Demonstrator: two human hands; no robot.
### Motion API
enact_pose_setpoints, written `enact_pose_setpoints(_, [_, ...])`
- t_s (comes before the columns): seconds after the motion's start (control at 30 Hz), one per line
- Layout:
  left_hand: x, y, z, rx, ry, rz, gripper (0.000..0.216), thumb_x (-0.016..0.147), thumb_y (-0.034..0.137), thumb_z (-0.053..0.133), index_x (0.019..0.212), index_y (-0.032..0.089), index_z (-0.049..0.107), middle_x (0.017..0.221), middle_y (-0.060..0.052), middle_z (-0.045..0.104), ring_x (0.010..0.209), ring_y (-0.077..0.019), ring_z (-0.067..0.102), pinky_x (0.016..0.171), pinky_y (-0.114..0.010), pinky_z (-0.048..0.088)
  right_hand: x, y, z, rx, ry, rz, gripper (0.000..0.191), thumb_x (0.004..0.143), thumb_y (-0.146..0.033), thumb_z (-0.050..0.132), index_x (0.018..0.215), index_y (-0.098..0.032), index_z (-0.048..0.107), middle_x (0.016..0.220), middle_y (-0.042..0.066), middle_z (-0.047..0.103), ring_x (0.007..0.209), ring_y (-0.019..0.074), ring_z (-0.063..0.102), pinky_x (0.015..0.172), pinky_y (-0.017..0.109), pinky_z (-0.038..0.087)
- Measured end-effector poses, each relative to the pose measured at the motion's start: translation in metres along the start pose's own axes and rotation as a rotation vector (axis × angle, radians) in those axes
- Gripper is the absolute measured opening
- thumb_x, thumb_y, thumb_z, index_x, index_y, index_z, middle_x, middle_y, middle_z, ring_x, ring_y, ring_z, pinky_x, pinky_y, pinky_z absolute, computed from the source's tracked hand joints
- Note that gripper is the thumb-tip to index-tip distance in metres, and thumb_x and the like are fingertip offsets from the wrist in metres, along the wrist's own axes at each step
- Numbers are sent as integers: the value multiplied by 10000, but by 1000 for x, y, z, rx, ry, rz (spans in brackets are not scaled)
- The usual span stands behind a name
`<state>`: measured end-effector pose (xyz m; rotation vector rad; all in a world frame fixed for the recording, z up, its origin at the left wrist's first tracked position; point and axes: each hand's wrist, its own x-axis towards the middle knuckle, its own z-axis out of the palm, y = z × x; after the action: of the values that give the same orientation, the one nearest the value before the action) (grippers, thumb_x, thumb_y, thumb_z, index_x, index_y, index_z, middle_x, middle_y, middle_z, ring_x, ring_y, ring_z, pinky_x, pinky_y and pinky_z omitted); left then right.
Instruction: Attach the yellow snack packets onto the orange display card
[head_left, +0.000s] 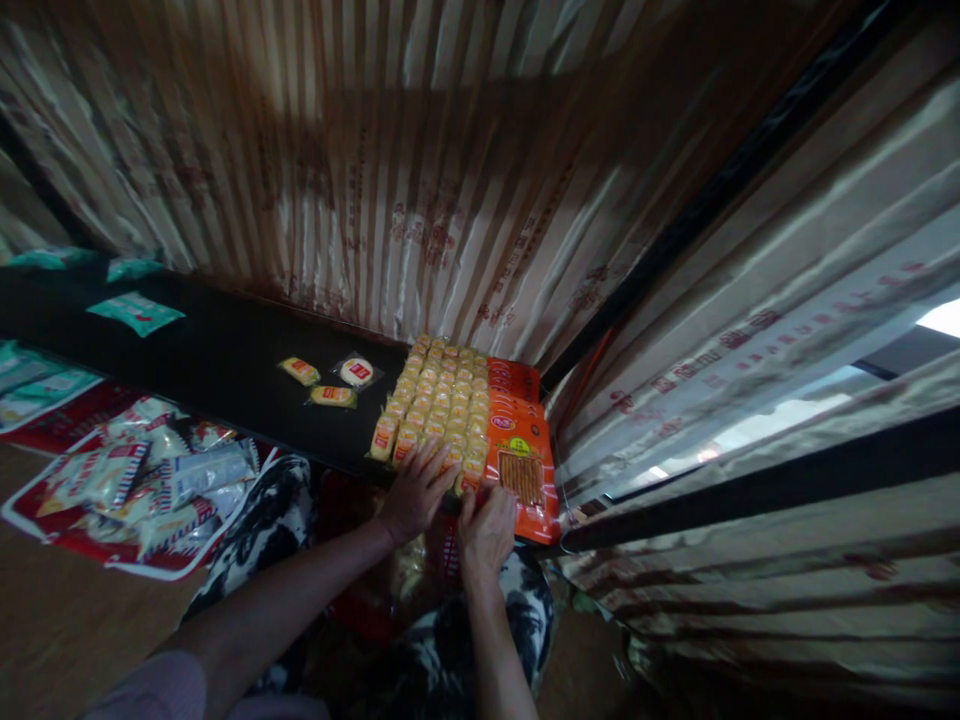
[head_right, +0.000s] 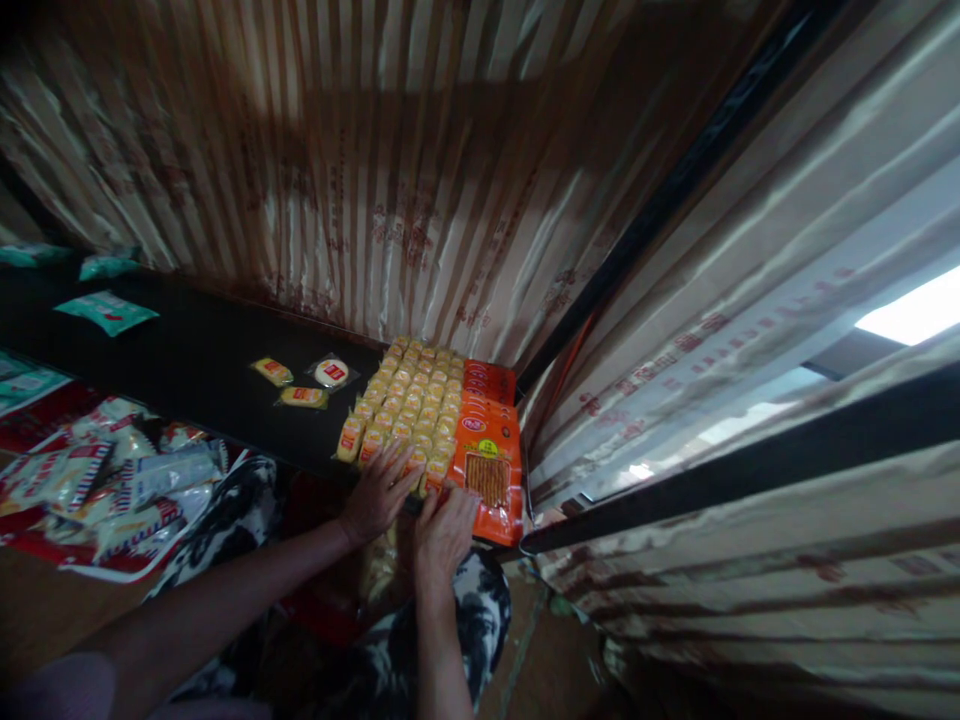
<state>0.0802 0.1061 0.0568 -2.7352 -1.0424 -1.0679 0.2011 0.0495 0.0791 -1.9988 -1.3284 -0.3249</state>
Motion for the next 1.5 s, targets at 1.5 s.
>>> enact_pose_setpoints(1.5, [-4, -8, -5, 42, 43, -66, 480, 894, 279, 454, 1353, 159, 388, 1448, -136, 359, 1401, -288, 151, 1083, -544, 253, 10, -17, 3, 231, 99, 8, 374, 925, -368, 323, 1115, -134, 545, 1254, 193, 516, 1218, 269, 434, 975, 510, 337])
